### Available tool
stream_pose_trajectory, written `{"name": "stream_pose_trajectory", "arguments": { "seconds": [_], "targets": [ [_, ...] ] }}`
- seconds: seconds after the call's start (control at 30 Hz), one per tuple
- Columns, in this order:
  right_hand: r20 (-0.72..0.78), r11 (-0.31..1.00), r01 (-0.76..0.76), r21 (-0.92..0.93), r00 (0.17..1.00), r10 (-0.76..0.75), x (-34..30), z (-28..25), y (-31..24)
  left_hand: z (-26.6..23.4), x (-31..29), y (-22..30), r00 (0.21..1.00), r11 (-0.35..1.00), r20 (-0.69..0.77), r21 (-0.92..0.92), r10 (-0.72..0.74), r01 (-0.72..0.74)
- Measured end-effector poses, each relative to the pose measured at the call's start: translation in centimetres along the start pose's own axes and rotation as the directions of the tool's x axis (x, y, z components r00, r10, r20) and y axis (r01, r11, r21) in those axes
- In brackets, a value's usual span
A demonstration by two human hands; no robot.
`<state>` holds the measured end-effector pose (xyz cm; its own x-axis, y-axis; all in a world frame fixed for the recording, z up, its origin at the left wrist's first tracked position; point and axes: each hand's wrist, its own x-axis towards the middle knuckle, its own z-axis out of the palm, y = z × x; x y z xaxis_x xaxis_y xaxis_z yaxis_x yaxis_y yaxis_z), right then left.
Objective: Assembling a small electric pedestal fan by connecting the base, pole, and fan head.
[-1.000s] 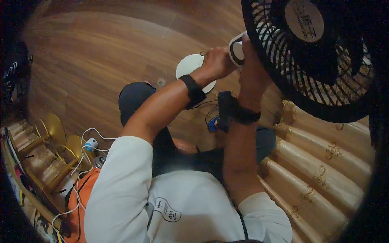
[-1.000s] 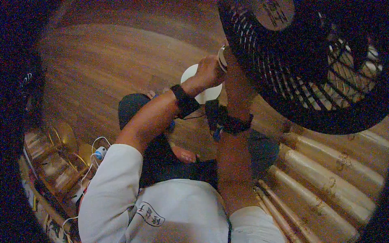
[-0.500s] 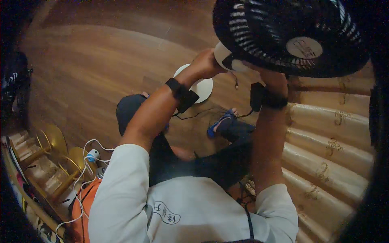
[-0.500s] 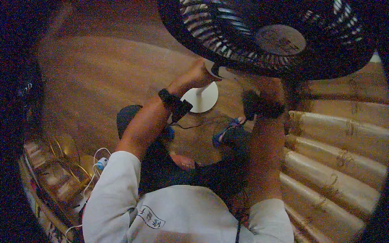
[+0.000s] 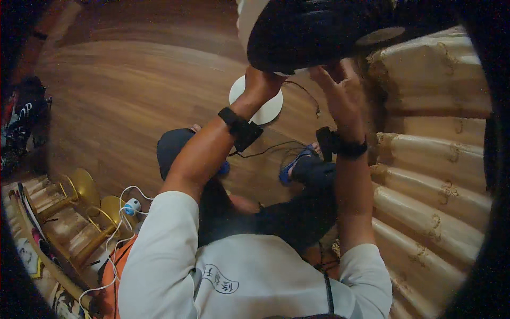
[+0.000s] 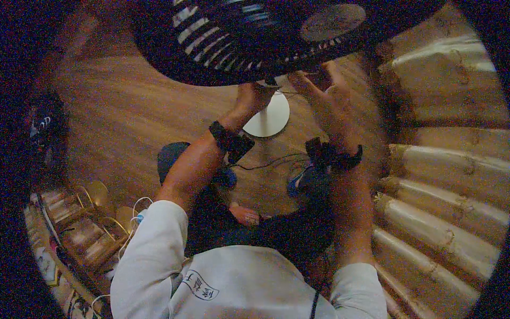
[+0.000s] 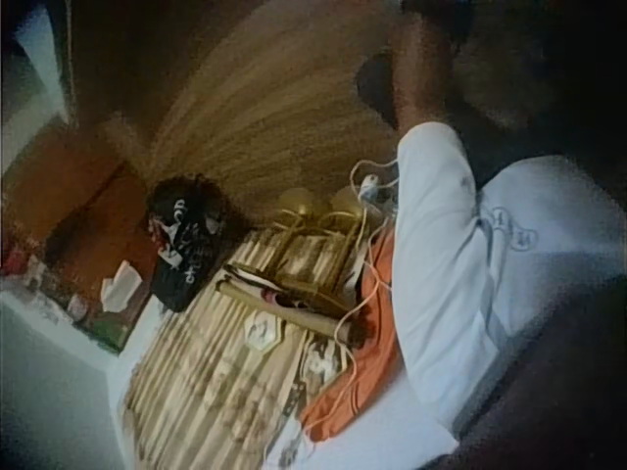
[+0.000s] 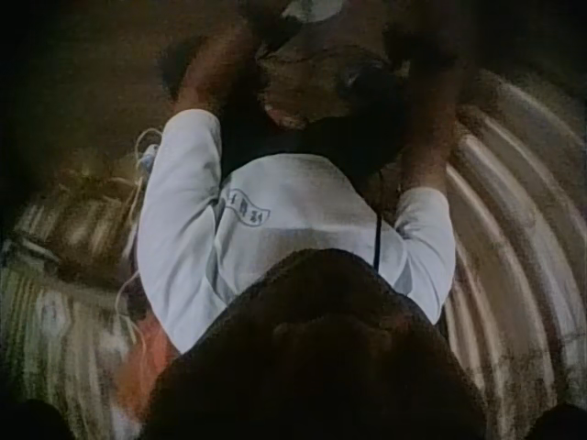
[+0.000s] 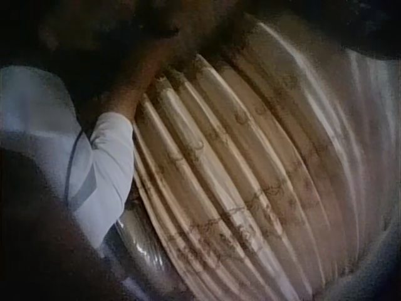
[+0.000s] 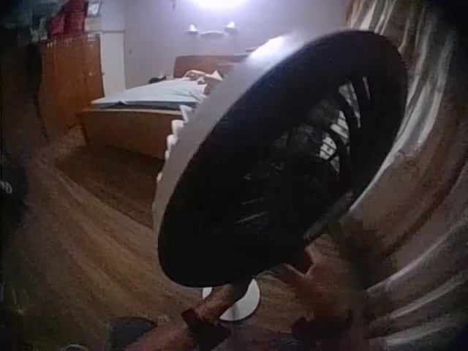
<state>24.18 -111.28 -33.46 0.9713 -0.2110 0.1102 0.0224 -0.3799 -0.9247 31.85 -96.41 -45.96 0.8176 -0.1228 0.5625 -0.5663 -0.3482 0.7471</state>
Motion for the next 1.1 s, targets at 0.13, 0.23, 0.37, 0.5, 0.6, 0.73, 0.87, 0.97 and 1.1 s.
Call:
{"name": "stream_pose_trajectory", "arguments": {
  "seconds": [0.13,0.23,0.37,0.5,0.6,0.73,0.87,0.97,1.1],
  "targets": [
    [-0.129,0.972,0.164,-0.17,0.974,-0.187,-1.0,2.0,0.7,0.0,0.0,-1.1,0.983,0.985,0.151,0.152,-0.108,0.085],
    [-0.182,0.963,0.196,-0.182,0.956,-0.229,-1.9,2.9,0.1,0.0,0.0,-1.9,0.99,0.996,0.123,0.068,-0.065,0.057],
    [-0.12,0.886,0.282,-0.368,0.93,-0.346,-0.9,2.7,1.5,0.3,0.1,-2.8,0.989,0.995,0.119,-0.05,-0.082,0.089],
    [-0.121,0.752,0.34,-0.565,0.867,-0.484,-0.3,4.1,1.8,0.0,-0.1,-4.6,0.98,0.995,0.184,0.082,-0.074,0.06],
    [-0.156,0.732,0.357,-0.58,0.833,-0.53,-0.1,4.5,1.5,-0.4,0.2,-3.7,0.96,0.984,0.214,0.036,-0.179,0.175],
    [-0.235,0.834,0.363,-0.416,0.843,-0.484,0.1,4.9,1.3,-1.0,1.1,-1.5,0.952,0.974,0.236,-0.069,-0.196,0.218],
    [-0.189,0.917,0.317,-0.242,0.912,-0.365,0.4,5.2,1.5,-1.2,1.0,-2.0,0.975,0.989,0.207,-0.105,-0.083,0.107],
    [-0.16,0.921,0.301,-0.248,0.925,-0.345,-0.1,5.5,0.9,-0.2,0.2,-5.8,0.966,0.962,0.212,-0.195,-0.151,0.193],
    [-0.202,0.947,0.26,-0.187,0.933,-0.296,-0.3,5.6,0.8,1.2,-0.8,-8.5,0.935,0.875,0.243,-0.352,-0.257,0.332]
  ]
}}
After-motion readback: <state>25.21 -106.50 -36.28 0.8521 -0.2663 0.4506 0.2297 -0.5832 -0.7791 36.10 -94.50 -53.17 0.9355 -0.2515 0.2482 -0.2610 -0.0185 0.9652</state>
